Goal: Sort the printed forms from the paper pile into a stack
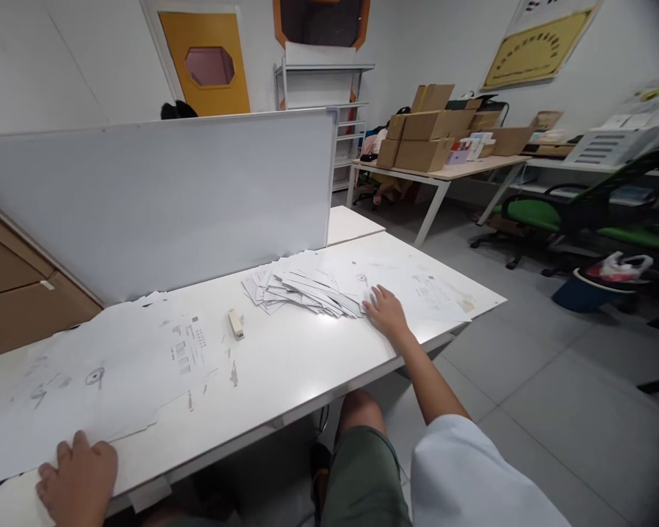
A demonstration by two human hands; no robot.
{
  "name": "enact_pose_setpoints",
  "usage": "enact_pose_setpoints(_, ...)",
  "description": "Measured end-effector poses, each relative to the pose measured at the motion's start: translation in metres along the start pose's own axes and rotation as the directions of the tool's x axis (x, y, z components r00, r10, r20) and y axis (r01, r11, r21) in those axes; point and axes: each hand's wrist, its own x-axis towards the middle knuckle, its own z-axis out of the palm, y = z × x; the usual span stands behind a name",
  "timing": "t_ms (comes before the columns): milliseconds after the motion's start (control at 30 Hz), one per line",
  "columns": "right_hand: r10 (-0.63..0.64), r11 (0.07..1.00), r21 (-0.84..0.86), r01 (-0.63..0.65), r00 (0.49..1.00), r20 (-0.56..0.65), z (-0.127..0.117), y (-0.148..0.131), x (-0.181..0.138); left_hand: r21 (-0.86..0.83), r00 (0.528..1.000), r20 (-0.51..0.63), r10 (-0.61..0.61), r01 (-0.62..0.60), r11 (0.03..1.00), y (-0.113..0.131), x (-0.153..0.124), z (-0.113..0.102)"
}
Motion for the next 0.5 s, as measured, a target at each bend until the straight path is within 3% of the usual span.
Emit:
enact_pose_setpoints(100, -0.120, 0.993, 0.024, 0.118, 0.984, 0.129, 0.009, -0.011, 0.005, -0.017, 1.000, -0.021, 0.007, -0.007, 1.000, -0.002, 0.000, 0.002)
enact_pose_setpoints(300, 0.060, 0.997, 0.037, -0.067, 0.984, 0.168, 0.014, -0.015, -0.010, -0.063, 1.000, -0.017, 0.010, -0.011, 0.998, -0.012, 0.002, 0.006)
enact_pose_setpoints(500, 0.106, 0.991, 0.073, -0.114, 0.988, 0.110, -0.010, -0.019, -0.023, -0.071, 1.000, 0.019, -0.011, 0.012, 0.997, -0.011, 0.002, 0.004)
